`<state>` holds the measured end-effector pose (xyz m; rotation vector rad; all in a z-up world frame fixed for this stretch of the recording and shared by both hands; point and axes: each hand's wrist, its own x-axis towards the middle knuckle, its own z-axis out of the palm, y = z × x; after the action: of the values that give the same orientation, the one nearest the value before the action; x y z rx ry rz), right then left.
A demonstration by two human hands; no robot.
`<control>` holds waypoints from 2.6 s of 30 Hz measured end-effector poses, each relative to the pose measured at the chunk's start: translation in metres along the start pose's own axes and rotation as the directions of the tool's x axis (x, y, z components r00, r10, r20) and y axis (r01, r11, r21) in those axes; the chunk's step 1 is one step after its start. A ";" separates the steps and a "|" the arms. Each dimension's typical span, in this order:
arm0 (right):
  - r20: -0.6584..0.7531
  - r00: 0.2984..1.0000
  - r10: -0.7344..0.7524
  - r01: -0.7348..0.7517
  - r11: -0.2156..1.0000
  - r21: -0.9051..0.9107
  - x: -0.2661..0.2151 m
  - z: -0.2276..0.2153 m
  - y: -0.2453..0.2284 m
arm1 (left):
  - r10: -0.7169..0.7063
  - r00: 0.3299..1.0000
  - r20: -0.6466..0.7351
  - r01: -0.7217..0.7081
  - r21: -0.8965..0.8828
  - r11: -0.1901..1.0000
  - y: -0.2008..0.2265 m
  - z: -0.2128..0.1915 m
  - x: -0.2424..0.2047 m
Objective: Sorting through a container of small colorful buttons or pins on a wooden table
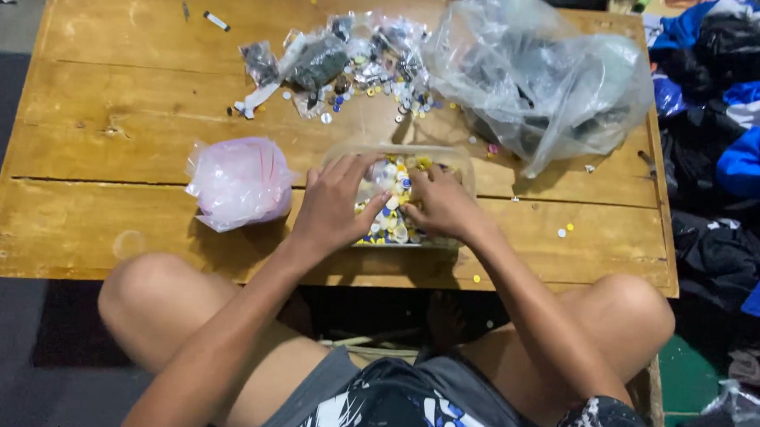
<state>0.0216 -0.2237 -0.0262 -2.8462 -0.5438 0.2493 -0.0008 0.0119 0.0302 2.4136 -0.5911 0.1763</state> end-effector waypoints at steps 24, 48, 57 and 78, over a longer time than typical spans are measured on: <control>0.337 0.941 0.036 -0.058 0.997 0.056 -0.007 -0.062 -0.031 | 0.047 0.997 0.059 -0.047 -0.004 0.999 -0.005 -0.013 0.002; 0.066 0.973 -0.222 0.178 0.897 0.404 0.004 -0.055 -0.005 | 0.139 0.972 0.190 -0.161 0.106 0.981 0.001 -0.012 0.001; 0.357 0.933 -0.039 0.006 0.995 0.095 -0.021 -0.084 -0.015 | 0.153 0.963 0.222 -0.174 0.080 0.981 0.003 -0.010 0.000; -0.064 0.992 -0.111 0.126 0.931 0.341 0.009 -0.011 0.002 | 0.089 0.948 0.304 -0.100 0.022 0.995 0.014 -0.025 0.009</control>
<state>0.0331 -0.2238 -0.0170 -2.4636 -0.5952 0.2338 0.0010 0.0140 0.0599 2.4683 -0.8493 -0.1493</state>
